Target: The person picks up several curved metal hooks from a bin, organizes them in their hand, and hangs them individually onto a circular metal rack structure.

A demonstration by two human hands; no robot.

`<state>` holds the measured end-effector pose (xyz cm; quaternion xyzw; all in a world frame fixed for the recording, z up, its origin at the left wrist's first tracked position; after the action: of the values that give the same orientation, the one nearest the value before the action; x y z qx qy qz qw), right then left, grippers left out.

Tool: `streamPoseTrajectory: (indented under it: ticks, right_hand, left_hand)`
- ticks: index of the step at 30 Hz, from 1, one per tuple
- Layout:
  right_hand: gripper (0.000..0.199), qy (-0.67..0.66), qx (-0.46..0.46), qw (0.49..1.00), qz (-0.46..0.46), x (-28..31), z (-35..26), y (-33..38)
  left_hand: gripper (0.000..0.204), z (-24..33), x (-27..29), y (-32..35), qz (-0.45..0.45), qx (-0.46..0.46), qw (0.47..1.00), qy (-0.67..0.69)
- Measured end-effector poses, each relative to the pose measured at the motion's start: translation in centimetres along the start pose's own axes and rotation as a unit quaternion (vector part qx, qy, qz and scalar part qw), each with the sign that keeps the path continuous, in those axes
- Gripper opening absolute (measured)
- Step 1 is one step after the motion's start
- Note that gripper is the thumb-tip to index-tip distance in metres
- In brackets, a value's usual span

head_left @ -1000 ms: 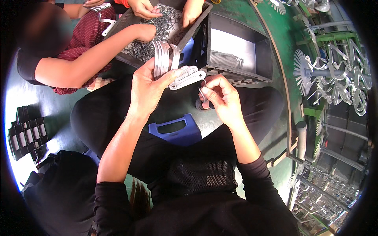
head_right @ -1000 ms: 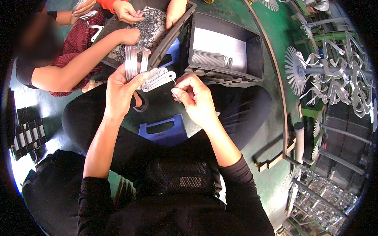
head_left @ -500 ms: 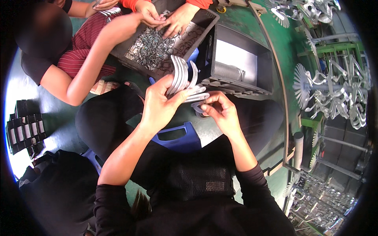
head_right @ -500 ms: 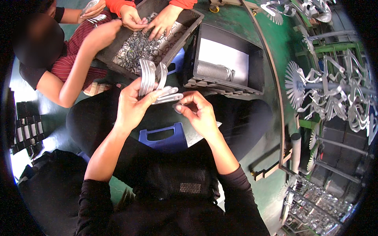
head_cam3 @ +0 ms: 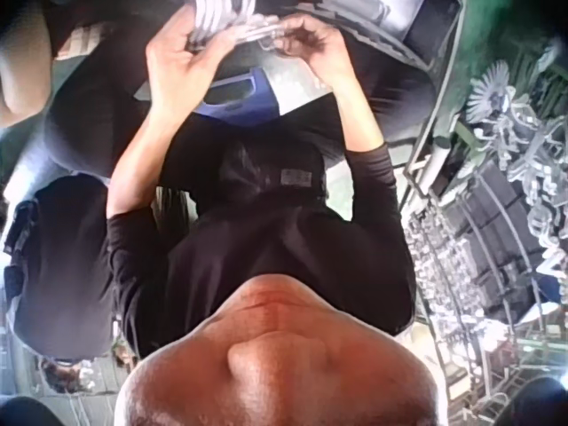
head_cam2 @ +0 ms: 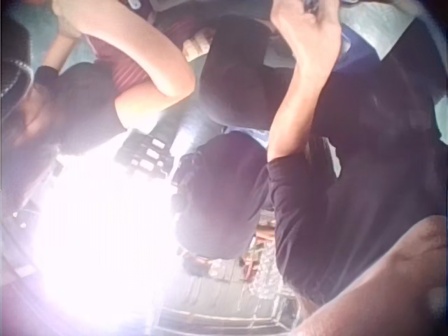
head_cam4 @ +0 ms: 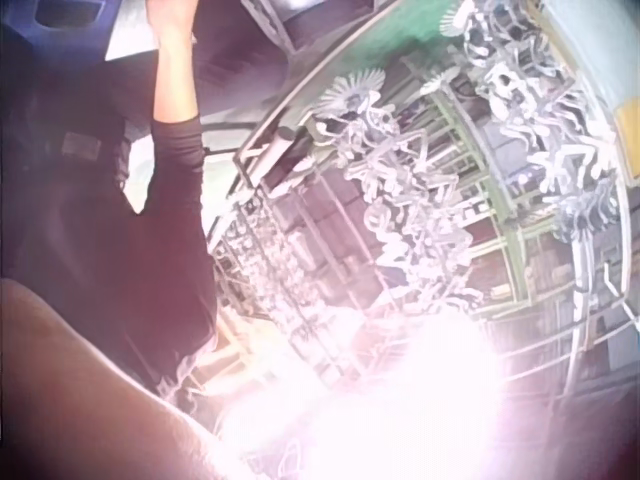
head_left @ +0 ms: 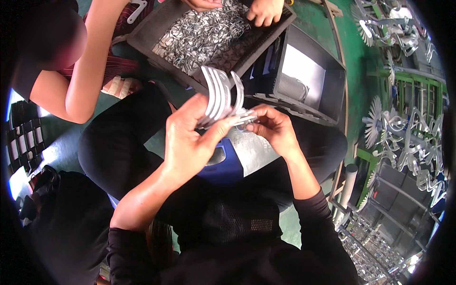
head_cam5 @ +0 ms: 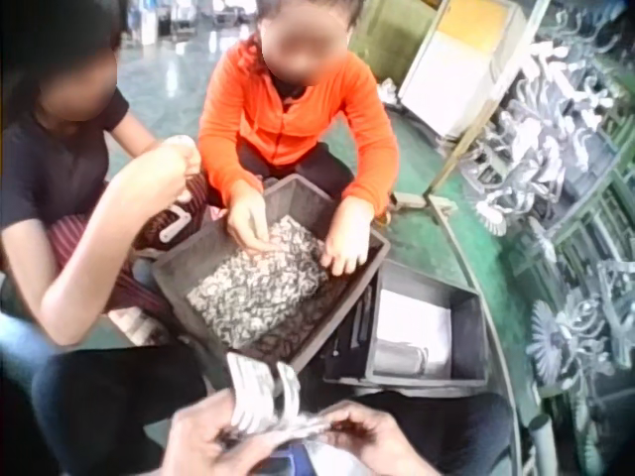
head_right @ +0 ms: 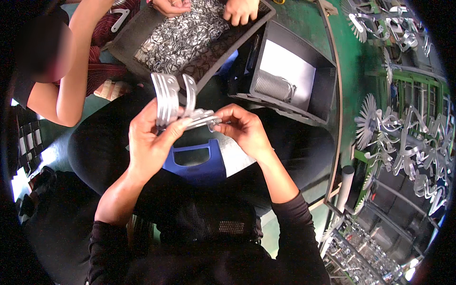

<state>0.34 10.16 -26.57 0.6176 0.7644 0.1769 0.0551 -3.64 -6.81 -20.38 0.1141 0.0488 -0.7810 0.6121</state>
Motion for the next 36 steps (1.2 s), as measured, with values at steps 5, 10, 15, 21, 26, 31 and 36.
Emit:
streamPoseTrajectory:
  ticks: [5,10,15,21,26,31,36]
  right_hand:
    - [0.018,-0.010,0.021,1.000,0.015,0.1,-0.8,-0.3]
    - [0.026,-0.006,0.019,1.000,-0.014,0.5,-0.4,0.4]
    - [0.028,0.031,0.003,0.999,-0.023,4.2,-1.6,-0.8]
    - [0.022,0.255,0.110,0.961,-0.013,4.8,-8.6,-9.4]
    - [0.020,0.579,0.192,0.780,-0.140,-0.3,-5.7,-19.1]
    - [0.022,0.672,0.157,0.695,-0.203,-3.6,-1.7,-23.3]
    - [0.030,0.766,0.117,0.601,-0.196,-5.2,-0.4,-23.9]
  left_hand:
    - [0.016,-0.5,0.4,0.0,0.029,0.040,0.999,0.019]
    - [0.014,0.9,-1.2,-0.1,-0.031,-0.031,0.999,0.003]
    - [0.021,0.7,-1.7,0.4,-0.074,-0.023,0.996,-0.039]
    - [0.016,-0.1,-1.8,0.6,-0.109,-0.022,0.992,-0.057]
    - [0.018,-0.3,-2.2,0.5,-0.149,-0.005,0.987,-0.062]
    - [0.025,-0.4,-2.1,0.6,-0.186,-0.002,0.982,-0.041]
    - [0.026,-0.4,-1.8,0.6,-0.184,0.004,0.982,-0.040]
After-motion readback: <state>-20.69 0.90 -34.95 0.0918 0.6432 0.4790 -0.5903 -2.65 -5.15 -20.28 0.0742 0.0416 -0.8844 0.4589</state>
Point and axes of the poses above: each hand's wrist, its own y-axis away from the middle knuckle, its own x-axis out of the back of the hand, z = x × y, the point moved 9 cm from there along -y, towards the middle knuckle, and after that the axes turned 14 degrees about y, right-handed, at the moved point
